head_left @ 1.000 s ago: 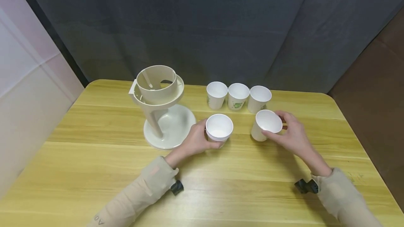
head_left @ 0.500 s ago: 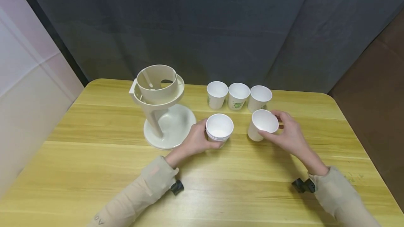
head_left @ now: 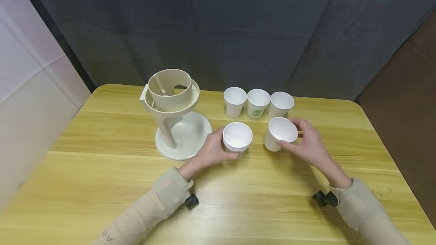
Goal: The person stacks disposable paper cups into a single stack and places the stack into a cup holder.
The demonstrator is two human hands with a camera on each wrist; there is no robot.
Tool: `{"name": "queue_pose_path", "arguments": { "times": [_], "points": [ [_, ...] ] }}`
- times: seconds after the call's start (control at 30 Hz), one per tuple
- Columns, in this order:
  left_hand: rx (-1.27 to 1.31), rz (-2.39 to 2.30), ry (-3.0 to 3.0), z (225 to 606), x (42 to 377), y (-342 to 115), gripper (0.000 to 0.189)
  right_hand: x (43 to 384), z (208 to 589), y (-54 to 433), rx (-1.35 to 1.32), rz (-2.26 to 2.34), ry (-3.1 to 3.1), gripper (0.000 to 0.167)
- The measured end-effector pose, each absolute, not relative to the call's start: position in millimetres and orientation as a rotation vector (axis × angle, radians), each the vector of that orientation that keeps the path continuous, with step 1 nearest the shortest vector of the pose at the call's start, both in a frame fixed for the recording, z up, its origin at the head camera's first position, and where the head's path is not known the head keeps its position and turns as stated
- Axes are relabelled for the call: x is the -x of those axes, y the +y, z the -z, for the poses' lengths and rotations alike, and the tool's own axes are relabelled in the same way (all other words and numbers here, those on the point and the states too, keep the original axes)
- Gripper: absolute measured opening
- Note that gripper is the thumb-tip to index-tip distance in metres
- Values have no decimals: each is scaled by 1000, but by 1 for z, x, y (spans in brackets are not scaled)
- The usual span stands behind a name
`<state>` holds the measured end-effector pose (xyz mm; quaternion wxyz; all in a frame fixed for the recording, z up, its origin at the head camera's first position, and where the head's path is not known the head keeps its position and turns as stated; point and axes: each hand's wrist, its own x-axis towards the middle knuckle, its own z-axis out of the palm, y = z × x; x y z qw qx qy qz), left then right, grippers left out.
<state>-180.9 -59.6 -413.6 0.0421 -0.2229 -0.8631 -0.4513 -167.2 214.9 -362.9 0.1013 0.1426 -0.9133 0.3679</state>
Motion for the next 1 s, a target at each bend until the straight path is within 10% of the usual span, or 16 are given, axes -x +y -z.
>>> {"name": "queue_pose_path", "arguments": {
  "times": [1.0],
  "points": [
    [681, 1391, -2640, 411, 180, -60, 72, 172, 362, 196, -470, -1164, -2700, 64]
  ]
}}
